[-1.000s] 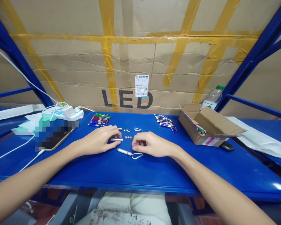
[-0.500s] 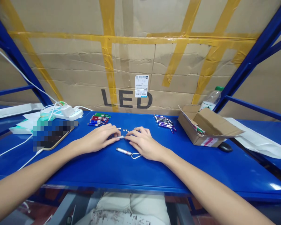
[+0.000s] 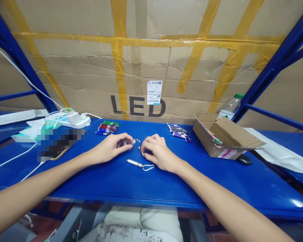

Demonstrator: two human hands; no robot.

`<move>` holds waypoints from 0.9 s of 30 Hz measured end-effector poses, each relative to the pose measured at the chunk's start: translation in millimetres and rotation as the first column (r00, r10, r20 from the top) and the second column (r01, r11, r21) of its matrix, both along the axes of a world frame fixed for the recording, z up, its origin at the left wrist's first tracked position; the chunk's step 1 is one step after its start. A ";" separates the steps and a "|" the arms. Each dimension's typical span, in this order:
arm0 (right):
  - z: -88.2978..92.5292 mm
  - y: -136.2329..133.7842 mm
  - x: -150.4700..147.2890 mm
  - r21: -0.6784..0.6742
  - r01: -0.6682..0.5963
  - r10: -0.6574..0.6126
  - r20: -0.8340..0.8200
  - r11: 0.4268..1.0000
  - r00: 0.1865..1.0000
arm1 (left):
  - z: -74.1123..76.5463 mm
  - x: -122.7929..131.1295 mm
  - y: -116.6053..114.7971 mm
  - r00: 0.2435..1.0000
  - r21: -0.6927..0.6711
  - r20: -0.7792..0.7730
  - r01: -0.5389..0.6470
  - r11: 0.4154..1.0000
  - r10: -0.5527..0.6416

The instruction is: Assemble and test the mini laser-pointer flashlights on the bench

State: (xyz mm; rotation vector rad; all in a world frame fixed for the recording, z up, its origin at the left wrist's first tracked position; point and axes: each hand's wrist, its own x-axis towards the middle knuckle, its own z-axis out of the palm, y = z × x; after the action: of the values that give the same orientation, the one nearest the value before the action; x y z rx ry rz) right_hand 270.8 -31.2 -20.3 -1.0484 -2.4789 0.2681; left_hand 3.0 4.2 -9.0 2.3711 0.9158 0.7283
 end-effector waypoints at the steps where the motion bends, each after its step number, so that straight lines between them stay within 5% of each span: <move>1: 0.5 -0.3 -0.3 -0.009 0.005 -0.005 -0.005 1.000 1.000 | -1.2 1.2 0.0 0.999 -0.036 0.034 0.003 0.999 -0.002; 12: 1.4 3.3 -0.1 -0.127 0.042 -0.076 -0.274 0.991 0.959 | -7.7 6.2 -3.6 0.987 -0.216 0.158 0.076 0.973 -0.042; 18: -0.3 7.3 -2.0 -0.329 -0.056 -0.129 -0.515 0.943 0.848 | -8.2 8.7 -6.0 0.983 -0.251 0.173 0.100 0.963 -0.057; 27: 5.2 2.7 -8.0 -0.356 -0.154 -0.134 -0.665 0.922 0.734 | -14.1 14.0 -6.0 0.958 -0.342 0.259 0.210 0.916 -0.123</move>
State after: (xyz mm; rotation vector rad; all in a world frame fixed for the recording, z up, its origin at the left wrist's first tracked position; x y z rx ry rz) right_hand 262.8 -28.5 -15.1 -0.8586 -1.7776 0.9997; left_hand 17.0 -1.8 -23.0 1.9574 0.6699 0.6821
